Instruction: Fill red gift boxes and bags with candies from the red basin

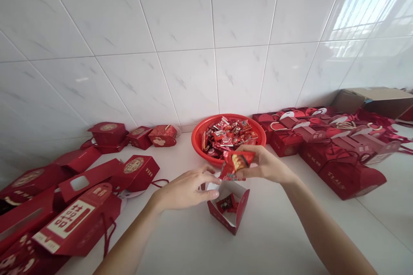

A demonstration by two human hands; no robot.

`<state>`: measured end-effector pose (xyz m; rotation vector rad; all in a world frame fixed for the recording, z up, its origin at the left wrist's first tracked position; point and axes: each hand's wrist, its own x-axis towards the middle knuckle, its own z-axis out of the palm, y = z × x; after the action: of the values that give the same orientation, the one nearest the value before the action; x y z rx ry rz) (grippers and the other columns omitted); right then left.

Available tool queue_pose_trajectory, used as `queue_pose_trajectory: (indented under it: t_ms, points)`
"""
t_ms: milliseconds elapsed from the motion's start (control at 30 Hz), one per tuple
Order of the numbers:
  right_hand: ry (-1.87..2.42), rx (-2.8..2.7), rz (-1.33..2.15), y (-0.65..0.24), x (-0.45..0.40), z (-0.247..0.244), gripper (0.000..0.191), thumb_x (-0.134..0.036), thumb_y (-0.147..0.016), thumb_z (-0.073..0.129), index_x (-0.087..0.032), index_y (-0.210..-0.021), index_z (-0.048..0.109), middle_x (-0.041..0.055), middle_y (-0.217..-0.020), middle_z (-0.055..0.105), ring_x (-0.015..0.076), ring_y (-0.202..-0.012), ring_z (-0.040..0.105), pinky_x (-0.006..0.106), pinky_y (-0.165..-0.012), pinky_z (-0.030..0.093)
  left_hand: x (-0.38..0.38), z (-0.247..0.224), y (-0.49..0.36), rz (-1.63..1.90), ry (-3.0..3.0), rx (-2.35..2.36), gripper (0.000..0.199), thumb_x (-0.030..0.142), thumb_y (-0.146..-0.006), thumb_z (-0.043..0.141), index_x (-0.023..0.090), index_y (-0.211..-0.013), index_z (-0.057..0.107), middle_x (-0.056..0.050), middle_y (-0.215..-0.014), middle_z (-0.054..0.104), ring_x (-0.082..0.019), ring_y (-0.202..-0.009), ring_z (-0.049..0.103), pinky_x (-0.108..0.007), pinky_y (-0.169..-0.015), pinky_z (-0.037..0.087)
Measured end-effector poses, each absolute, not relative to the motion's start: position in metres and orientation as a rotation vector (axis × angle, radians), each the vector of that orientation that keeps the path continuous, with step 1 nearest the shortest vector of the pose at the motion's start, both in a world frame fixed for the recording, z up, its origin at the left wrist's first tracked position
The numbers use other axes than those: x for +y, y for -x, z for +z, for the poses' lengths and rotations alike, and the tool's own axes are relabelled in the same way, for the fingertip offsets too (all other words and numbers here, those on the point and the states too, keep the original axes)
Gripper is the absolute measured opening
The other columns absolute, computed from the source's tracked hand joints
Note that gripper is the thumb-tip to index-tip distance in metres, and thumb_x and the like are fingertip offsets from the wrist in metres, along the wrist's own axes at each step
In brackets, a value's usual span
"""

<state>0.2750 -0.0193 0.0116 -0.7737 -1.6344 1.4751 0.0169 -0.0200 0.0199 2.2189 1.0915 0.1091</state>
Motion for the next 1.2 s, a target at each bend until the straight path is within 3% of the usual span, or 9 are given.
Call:
queue_pose_trajectory:
  t_ms: [167, 267, 367, 467, 600, 700, 833, 967, 1200]
  points:
    - [0.848, -1.911, 1.387, -0.260, -0.027, 0.003, 0.020, -0.019, -0.075, 0.074, -0.020, -0.094, 0.072, 0.0011, -0.076, 0.073, 0.0163, -0.065, 0.067, 0.024, -0.058, 0.052, -0.016, 0.010, -0.005, -0.019, -2.054, 1.067, 0.080, 0.049, -0.069, 0.080, 0.032, -0.143, 0.053, -0.007, -0.141, 0.054, -0.019, -0.089, 0.068, -0.029, -0.086, 0.051]
    - [0.961, -2.027, 1.175, -0.256, -0.031, 0.001, 0.019, -0.014, -0.077, 0.068, -0.021, -0.095, 0.073, 0.0001, -0.072, 0.071, 0.0155, -0.062, 0.065, 0.022, -0.054, 0.049, -0.015, 0.004, -0.001, -0.008, -1.994, 1.052, 0.092, 0.048, -0.065, 0.083, 0.031, -0.148, 0.047, -0.011, -0.150, 0.046, -0.019, -0.088, 0.068, -0.030, -0.087, 0.052]
    - [0.982, -2.203, 0.999, -0.256, -0.035, 0.005, 0.018, -0.012, -0.081, 0.062, -0.019, -0.094, 0.073, 0.0029, -0.083, 0.073, 0.0159, -0.073, 0.066, 0.024, -0.065, 0.050, -0.014, -0.001, -0.002, 0.028, -2.000, 0.999, 0.093, 0.047, -0.065, 0.084, 0.030, -0.148, 0.047, -0.011, -0.148, 0.047, -0.018, -0.087, 0.068, -0.031, -0.086, 0.053]
    - [0.815, -2.440, 1.073, -0.253, -0.040, 0.008, 0.018, -0.012, -0.086, 0.058, -0.019, -0.093, 0.074, 0.0027, -0.093, 0.074, 0.0141, -0.079, 0.065, 0.023, -0.071, 0.048, -0.013, -0.003, -0.006, 0.036, -2.038, 0.965, 0.093, 0.045, -0.065, 0.083, 0.028, -0.149, 0.046, -0.010, -0.140, 0.055, -0.019, -0.087, 0.067, -0.032, -0.084, 0.054]
    - [0.947, -2.714, 1.082, -0.250, -0.043, 0.008, 0.014, -0.027, -0.091, 0.061, -0.020, -0.091, 0.073, 0.0009, -0.082, 0.071, 0.0141, -0.069, 0.061, 0.024, -0.061, 0.041, -0.014, 0.000, -0.009, 0.038, -2.039, 1.020, 0.096, 0.047, -0.065, 0.083, 0.029, -0.151, 0.044, -0.011, -0.150, 0.047, -0.019, -0.086, 0.069, -0.032, -0.085, 0.054]
    - [1.099, -2.766, 0.983, -0.259, -0.043, 0.012, 0.019, -0.038, -0.092, 0.063, -0.021, -0.096, 0.071, 0.0025, -0.082, 0.069, 0.0177, -0.075, 0.062, 0.025, -0.061, 0.041, -0.017, 0.003, -0.009, 0.046, -2.049, 1.095, 0.093, 0.051, -0.066, 0.081, 0.028, -0.149, 0.047, -0.011, -0.154, 0.045, -0.021, -0.090, 0.070, -0.032, -0.089, 0.054]
    - [1.062, -2.672, 0.925, -0.282, -0.043, 0.023, 0.032, -0.044, -0.093, 0.061, -0.023, -0.115, 0.069, 0.0055, -0.103, 0.072, 0.0218, -0.093, 0.066, 0.029, -0.075, 0.047, -0.022, 0.006, -0.006, 0.052, -2.067, 1.266, 0.087, 0.055, -0.073, 0.074, 0.023, -0.149, 0.047, -0.011, -0.154, 0.047, -0.028, -0.109, 0.066, -0.035, -0.096, 0.051]
    - [1.206, -2.544, 0.861, -0.297, -0.043, 0.027, 0.040, -0.045, -0.092, 0.061, -0.022, -0.124, 0.066, 0.0089, -0.119, 0.069, 0.0252, -0.107, 0.064, 0.033, -0.084, 0.049, -0.032, 0.009, -0.003, 0.131, -2.146, 1.323, 0.083, 0.060, -0.078, 0.069, 0.022, -0.148, 0.048, -0.010, -0.154, 0.047, -0.034, -0.136, 0.049, -0.039, -0.110, 0.043]
    - [1.215, -2.567, 0.934, -0.285, -0.039, 0.020, 0.024, -0.033, -0.089, 0.065, -0.020, -0.109, 0.070, 0.0054, -0.094, 0.072, 0.0193, -0.082, 0.067, 0.028, -0.068, 0.047, -0.047, 0.023, -0.009, 0.054, -2.219, 1.258, 0.085, 0.065, -0.072, 0.073, 0.029, -0.145, 0.053, -0.007, -0.154, 0.048, -0.036, -0.141, 0.044, -0.041, -0.111, 0.042]
